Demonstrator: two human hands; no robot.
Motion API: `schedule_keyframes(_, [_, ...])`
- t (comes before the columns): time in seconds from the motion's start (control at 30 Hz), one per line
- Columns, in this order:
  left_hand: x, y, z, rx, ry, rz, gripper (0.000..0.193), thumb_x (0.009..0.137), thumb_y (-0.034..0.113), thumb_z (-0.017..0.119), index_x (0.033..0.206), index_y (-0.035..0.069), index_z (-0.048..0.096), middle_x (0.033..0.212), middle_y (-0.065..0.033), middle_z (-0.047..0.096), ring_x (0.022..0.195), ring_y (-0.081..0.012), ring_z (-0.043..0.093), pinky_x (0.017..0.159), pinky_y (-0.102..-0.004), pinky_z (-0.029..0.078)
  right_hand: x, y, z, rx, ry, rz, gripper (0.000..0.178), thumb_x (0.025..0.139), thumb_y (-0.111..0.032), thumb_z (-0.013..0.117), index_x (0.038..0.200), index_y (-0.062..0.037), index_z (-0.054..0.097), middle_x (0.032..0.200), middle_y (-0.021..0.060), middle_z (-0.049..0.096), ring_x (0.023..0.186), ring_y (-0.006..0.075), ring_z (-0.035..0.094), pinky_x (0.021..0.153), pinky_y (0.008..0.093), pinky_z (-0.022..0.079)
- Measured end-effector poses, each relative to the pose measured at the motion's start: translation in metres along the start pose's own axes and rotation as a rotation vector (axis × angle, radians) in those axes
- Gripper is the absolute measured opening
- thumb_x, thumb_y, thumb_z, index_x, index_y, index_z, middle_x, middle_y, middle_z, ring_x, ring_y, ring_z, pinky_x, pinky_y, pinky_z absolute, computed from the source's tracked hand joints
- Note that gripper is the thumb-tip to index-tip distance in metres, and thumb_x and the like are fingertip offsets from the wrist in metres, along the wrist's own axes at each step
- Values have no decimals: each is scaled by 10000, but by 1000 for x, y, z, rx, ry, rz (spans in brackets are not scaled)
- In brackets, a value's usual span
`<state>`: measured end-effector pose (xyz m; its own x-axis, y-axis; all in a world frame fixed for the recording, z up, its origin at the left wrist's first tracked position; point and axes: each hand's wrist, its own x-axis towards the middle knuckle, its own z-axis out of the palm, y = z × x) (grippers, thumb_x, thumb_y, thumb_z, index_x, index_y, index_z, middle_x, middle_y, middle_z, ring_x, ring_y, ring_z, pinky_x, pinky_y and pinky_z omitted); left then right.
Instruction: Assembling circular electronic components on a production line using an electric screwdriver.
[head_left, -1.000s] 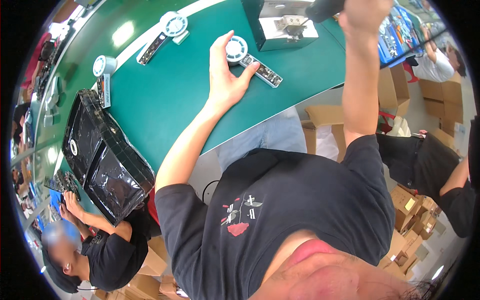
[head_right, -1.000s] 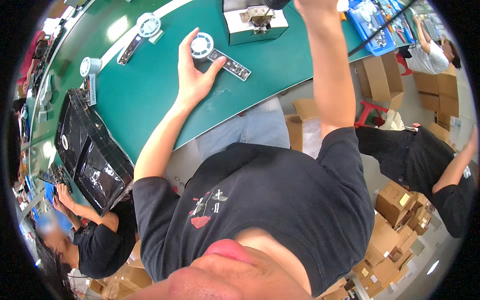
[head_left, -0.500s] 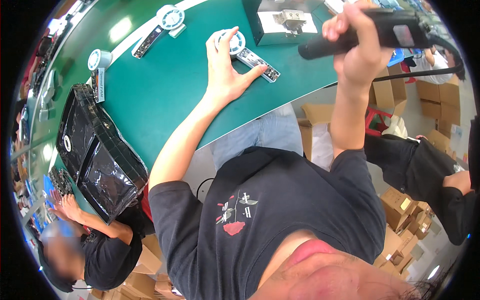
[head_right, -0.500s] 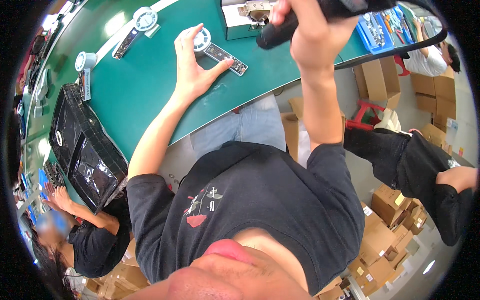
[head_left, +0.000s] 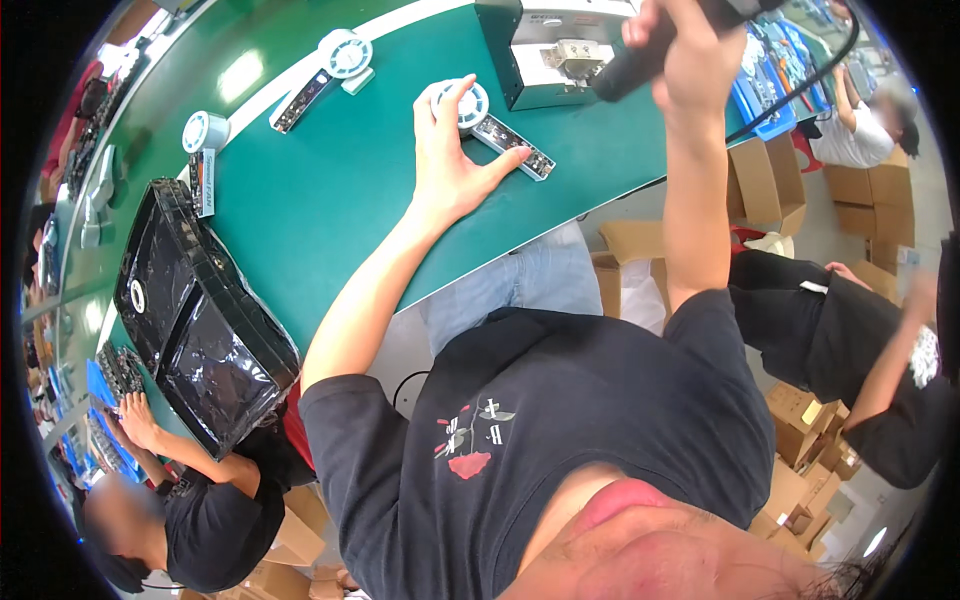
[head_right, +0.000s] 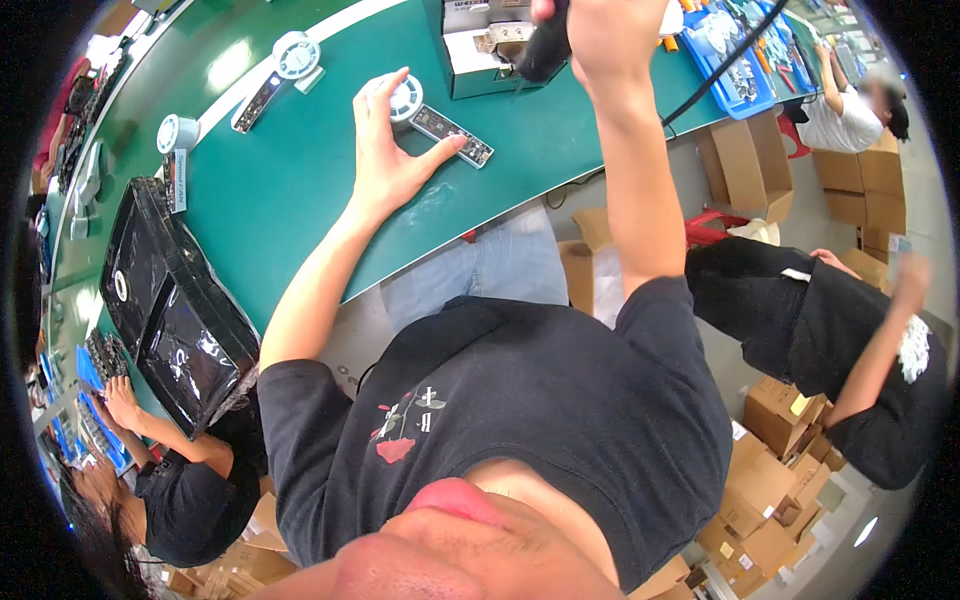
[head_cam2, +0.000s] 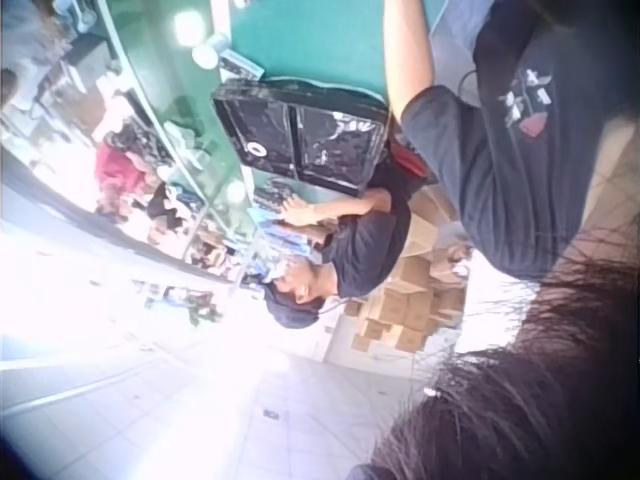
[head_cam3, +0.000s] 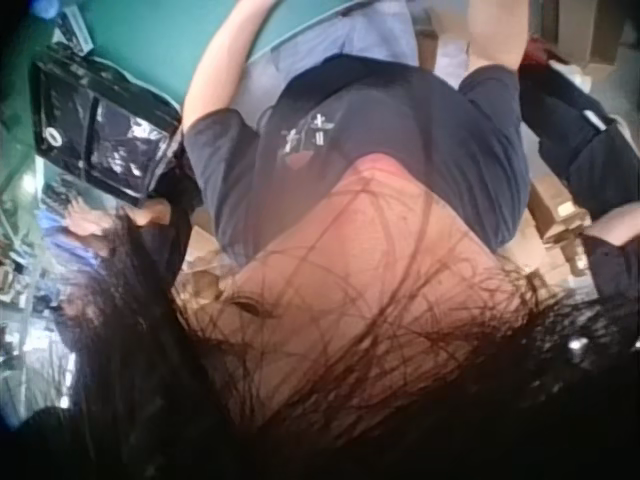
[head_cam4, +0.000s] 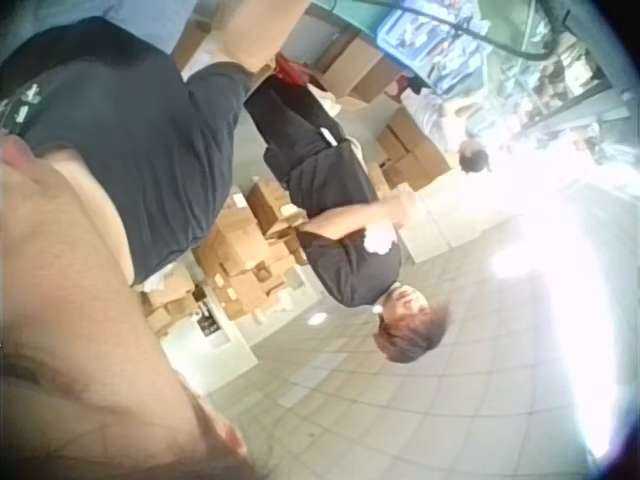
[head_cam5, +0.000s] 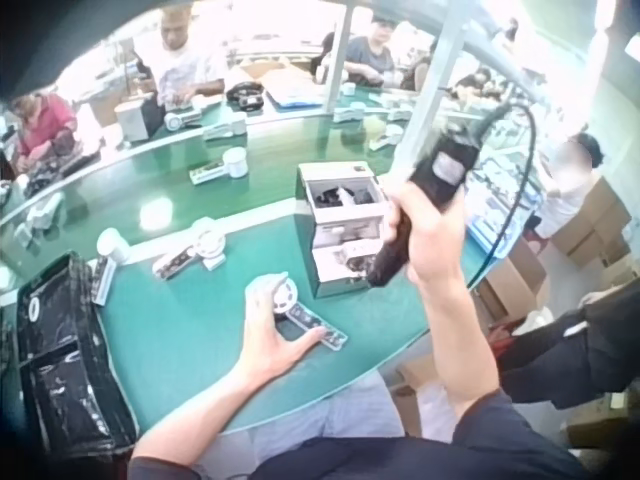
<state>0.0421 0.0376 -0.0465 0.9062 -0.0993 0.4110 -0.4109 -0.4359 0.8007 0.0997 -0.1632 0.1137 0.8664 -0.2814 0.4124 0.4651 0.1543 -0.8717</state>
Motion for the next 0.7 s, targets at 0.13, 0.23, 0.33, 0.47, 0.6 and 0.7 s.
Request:
schedule_keyframes(0.13, [0,2,-1,8,-14,14,989,690,279,951,1509,119,420,1394,-223,384,1321,-383,456,1094,-462,445,-36,-12,-20,49,-118,-10,48,906,-18,661,904,16,628,685,102,569,564,201,551,574,384,479])
schedule_keyframes(0.23, [-1,0,1,38,-9,38,1006,674,278,950,1515,148,413,1382,-234,347,1302,-405,453,1085,-486,448,-49,-17,-12,69,-117,-14,49,899,-17,661,890,20,630,676,95,582,547,205,561,569,379,491])
schedule_keyframes(0.33, [-1,1,1,-35,-26,-41,999,675,281,949,1510,153,417,1380,-235,346,1316,-410,435,1097,-498,432,-54,-14,-5,43,-7,0,42,899,10,652,903,-1,612,661,70,590,502,180,571,508,305,505])
schedule_keyframes(0.47, [2,5,5,6,-27,-1,1000,682,273,955,1515,143,416,1393,-224,364,1330,-391,441,1108,-480,430,-57,-11,-13,10,-130,35,52,898,-17,670,895,23,637,676,95,589,547,198,572,576,356,511])
schedule_keyframes(0.6, [-3,-1,1,2,-19,-10,1008,663,275,959,1508,159,422,1378,-229,346,1316,-407,436,1090,-488,438,-62,-6,-9,16,-165,50,51,898,-15,672,894,25,640,676,95,591,549,195,576,573,357,510])
schedule_keyframes(0.7, [-2,0,2,5,-28,-21,1005,664,274,959,1508,163,423,1379,-229,344,1318,-406,435,1088,-489,440,-63,-5,-11,20,-190,37,49,898,-11,672,892,28,642,677,94,592,548,190,574,571,355,510])
